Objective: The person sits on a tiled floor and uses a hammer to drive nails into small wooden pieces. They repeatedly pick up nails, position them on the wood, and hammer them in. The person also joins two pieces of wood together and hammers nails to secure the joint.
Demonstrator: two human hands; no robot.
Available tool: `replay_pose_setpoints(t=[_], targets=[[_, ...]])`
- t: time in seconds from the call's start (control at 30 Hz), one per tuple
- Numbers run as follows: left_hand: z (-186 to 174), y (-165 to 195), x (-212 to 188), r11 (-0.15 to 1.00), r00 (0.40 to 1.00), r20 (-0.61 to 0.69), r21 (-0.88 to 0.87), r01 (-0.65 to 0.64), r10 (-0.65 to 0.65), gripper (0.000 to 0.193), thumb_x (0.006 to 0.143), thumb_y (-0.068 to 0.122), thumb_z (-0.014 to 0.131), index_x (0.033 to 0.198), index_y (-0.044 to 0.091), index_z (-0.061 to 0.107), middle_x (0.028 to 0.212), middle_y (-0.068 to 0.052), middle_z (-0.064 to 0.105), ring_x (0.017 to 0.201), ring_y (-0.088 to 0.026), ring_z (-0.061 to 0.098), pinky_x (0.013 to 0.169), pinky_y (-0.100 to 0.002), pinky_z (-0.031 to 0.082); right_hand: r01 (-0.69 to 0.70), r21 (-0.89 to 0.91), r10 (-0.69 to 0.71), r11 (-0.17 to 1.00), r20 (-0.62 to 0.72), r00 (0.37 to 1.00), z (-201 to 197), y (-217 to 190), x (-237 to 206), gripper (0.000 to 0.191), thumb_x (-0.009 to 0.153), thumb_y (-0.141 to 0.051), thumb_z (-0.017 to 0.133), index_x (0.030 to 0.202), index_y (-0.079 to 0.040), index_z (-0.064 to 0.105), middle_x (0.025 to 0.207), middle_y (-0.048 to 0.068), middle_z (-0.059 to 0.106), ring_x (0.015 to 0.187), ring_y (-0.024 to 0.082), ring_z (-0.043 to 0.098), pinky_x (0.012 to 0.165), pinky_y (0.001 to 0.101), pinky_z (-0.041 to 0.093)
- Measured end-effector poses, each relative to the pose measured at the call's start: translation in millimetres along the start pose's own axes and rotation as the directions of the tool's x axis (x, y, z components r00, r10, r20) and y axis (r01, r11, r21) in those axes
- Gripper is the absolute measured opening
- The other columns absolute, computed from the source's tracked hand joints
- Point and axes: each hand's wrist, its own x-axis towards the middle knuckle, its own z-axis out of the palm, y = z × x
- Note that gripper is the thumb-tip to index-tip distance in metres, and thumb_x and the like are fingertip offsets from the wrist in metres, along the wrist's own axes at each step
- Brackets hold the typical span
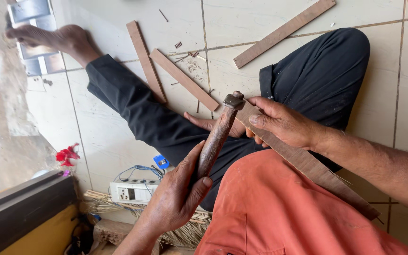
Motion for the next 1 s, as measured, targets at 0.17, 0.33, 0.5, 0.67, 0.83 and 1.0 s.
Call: replay_pose_setpoints(t=[0.17, 0.33, 0.5, 0.67, 0.83, 1.0], targets=[[6, 11, -1, 0.999, 1.0, -0.016, 0.041, 0.005, -0.004, 0.063, 0.1, 0.027, 0.059, 0.152, -0.004, 0.039, 0.1, -0.02, 0.071, 0.087, -0.034, 0.071, 0.075, -0.041, 0.055, -0.029, -0.084, 0.029, 0.996, -0.006, 1.0, -1, -1, -4, 0.056, 0.1, -0.027, 0.047, 0.153, -0.013, 0.038, 0.086, 0.004, 0.063, 0.068, 0.009, 0.061, 0.059, 0.0282, 0.058], [5, 40, -22, 0.991, 0.969, -0.207, 0.006, -0.137, 0.135, 0.062, 0.104, 0.029, 0.055, 0.154, -0.002, 0.039, 0.106, -0.019, 0.071, 0.093, -0.031, 0.07, 0.079, -0.04, 0.055, -0.02, -0.028, 0.02, 0.999, -0.017, 1.0, 0, -2, -5, 0.057, 0.1, -0.024, 0.047, 0.156, -0.013, 0.037, 0.093, 0.004, 0.064, 0.069, 0.009, 0.061, 0.06, 0.0283, 0.057], [18, 17, 5, 0.992, 0.992, -0.009, -0.038, 0.123, -0.123, 0.059, 0.107, 0.027, 0.051, 0.158, 0.002, 0.035, 0.102, -0.021, 0.066, 0.09, -0.032, 0.064, 0.079, -0.042, 0.051, -0.026, 0.002, 0.026, 1.0, -0.008, 1.0, -2, -2, -5, 0.059, 0.1, -0.024, 0.049, 0.156, -0.013, 0.035, 0.098, 0.005, 0.065, 0.07, 0.008, 0.061, 0.061, 0.0277, 0.057], [17, 11, -19, 0.988, 0.988, -0.156, -0.156, -0.018, -0.007, 0.064, 0.103, 0.026, 0.054, 0.16, 0.003, 0.036, 0.084, -0.014, 0.067, 0.07, -0.024, 0.065, 0.064, -0.036, 0.054, -0.05, 0.009, 0.05, 0.999, -0.017, 0.999, 0, -1, -2, 0.057, 0.099, -0.024, 0.047, 0.155, -0.015, 0.037, 0.09, 0.005, 0.064, 0.068, 0.009, 0.06, 0.059, 0.0275, 0.057], [12, 28, 2, 0.987, 0.969, -0.189, 0.013, -0.158, 0.158, 0.061, 0.104, 0.023, 0.054, 0.159, 0.001, 0.038, 0.084, -0.013, 0.067, 0.07, -0.022, 0.065, 0.065, -0.034, 0.054, -0.023, 0.009, 0.023, 1.0, 0.002, 1.0, 0, -1, -3, 0.054, 0.101, -0.024, 0.046, 0.153, -0.014, 0.039, 0.087, 0.003, 0.063, 0.067, 0.008, 0.059, 0.059, 0.0275, 0.056], [1, 47, 10, 1.0, 0.994, -0.113, -0.027, -0.006, 0.003, 0.058, 0.105, 0.02, 0.055, 0.157, 0.0, 0.04, 0.085, -0.012, 0.067, 0.07, -0.021, 0.065, 0.066, -0.032, 0.053, 0.033, 0.056, -0.033, 0.998, -0.001, 0.999, -2, -2, -4, 0.054, 0.1, -0.023, 0.049, 0.153, -0.013, 0.043, 0.086, 0.004, 0.061, 0.064, 0.008, 0.056, 0.057, 0.0266, 0.054]])
